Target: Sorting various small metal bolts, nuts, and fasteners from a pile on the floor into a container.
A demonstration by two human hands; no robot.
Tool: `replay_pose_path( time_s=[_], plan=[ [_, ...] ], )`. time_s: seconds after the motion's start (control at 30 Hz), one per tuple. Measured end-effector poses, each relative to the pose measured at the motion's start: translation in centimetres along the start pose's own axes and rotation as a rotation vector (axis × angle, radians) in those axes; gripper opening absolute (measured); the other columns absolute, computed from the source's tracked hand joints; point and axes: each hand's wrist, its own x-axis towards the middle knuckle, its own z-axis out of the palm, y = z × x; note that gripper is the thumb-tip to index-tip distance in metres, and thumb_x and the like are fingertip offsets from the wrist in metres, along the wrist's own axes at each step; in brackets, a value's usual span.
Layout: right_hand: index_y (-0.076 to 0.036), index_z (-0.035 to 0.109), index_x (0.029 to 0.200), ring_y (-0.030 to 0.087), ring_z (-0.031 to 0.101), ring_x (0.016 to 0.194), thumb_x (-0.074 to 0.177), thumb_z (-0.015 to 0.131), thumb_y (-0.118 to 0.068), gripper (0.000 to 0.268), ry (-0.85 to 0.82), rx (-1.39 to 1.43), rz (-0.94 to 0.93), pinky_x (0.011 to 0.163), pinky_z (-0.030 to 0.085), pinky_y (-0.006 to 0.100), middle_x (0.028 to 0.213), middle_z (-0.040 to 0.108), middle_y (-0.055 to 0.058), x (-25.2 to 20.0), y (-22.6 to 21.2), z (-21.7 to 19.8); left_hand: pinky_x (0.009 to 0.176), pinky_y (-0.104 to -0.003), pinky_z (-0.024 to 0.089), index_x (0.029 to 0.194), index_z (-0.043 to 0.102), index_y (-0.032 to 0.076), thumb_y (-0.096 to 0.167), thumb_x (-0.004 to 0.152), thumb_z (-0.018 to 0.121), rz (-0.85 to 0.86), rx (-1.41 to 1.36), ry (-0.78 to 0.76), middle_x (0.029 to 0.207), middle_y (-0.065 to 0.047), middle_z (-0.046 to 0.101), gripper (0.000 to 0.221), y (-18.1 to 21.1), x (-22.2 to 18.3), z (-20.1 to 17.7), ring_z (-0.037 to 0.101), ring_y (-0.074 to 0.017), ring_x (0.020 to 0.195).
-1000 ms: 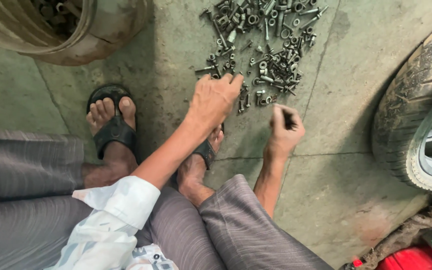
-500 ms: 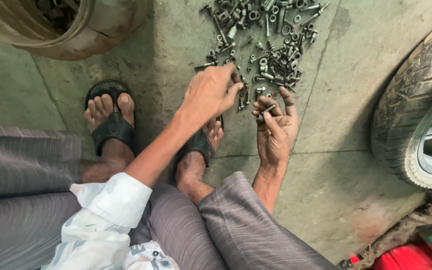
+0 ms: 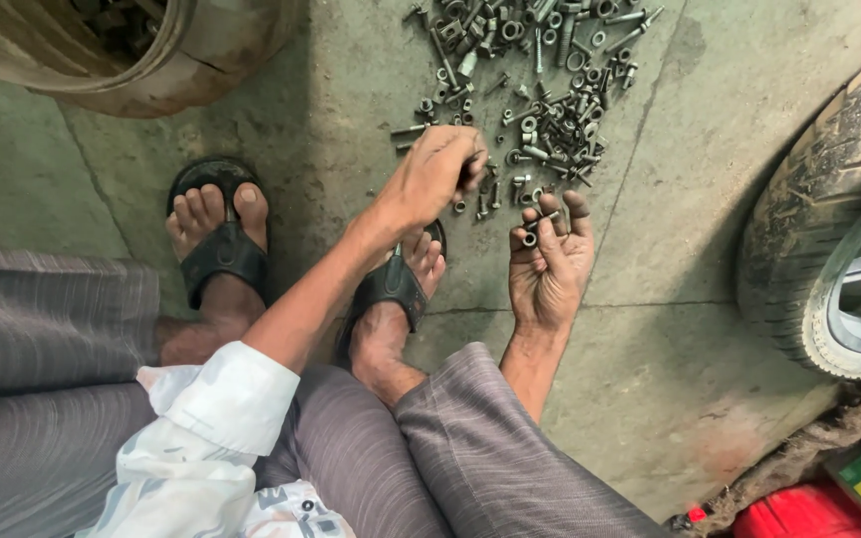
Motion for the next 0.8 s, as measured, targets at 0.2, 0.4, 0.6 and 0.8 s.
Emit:
replay_pose_path(
  time_s=[0.2,0.4,0.6,0.8],
  plan=[
    [-0.002,0.054,0.134,0.024,0.071,0.106,0.105,0.056,0.005,0.03,0.043,0.02,0.021,0.087,0.058,0.034,0.123,0.068,0.016,0.5,0.0,-0.1,0.048,-0.025,0.042,0.077,0.055,0.008,0.022,0.095,0.04,-0.148,-0.32,-0.121,0.066,0.001,0.059,0.027,-0.4,0.2,-0.4,0.053,-0.0077,0.054],
    [-0.004,0.061,0.123,0.02,0.068,0.088,0.108,0.061,0.001,0.016,0.063,-0.208,-0.103,0.07,0.053,0.029,0.115,0.072,0.017,1.8,0.1,-1.0,0.057,-0.039,0.044,0.089,0.06,0.004,0.03,0.11,0.059,0.148,0.416,-0.024,0.068,-0.008,0.06,0.033,0.6,-1.3,-1.8,0.056,-0.0247,0.064],
    [-0.006,0.076,0.113,0.017,0.065,0.071,0.094,0.074,-0.006,0.019,-0.057,-1.681,-0.558,0.064,0.051,0.032,0.088,0.071,0.009,2.6,0.2,3.3,0.06,-0.05,0.051,0.099,0.063,0.007,0.031,0.087,0.075,0.274,1.002,-0.05,0.075,-0.015,0.068,0.03,2.1,-1.8,-2.0,0.068,-0.0397,0.073],
    [-0.005,0.074,0.11,0.015,0.063,0.076,0.095,0.077,-0.003,0.015,-0.094,-1.779,-0.644,0.068,0.049,0.028,0.093,0.07,0.008,3.1,0.1,2.4,0.062,-0.047,0.053,0.092,0.061,0.008,0.025,0.086,0.075,0.418,1.098,0.001,0.076,-0.01,0.068,0.022,-1.2,-2.0,1.0,0.07,-0.0335,0.075]
  ],
)
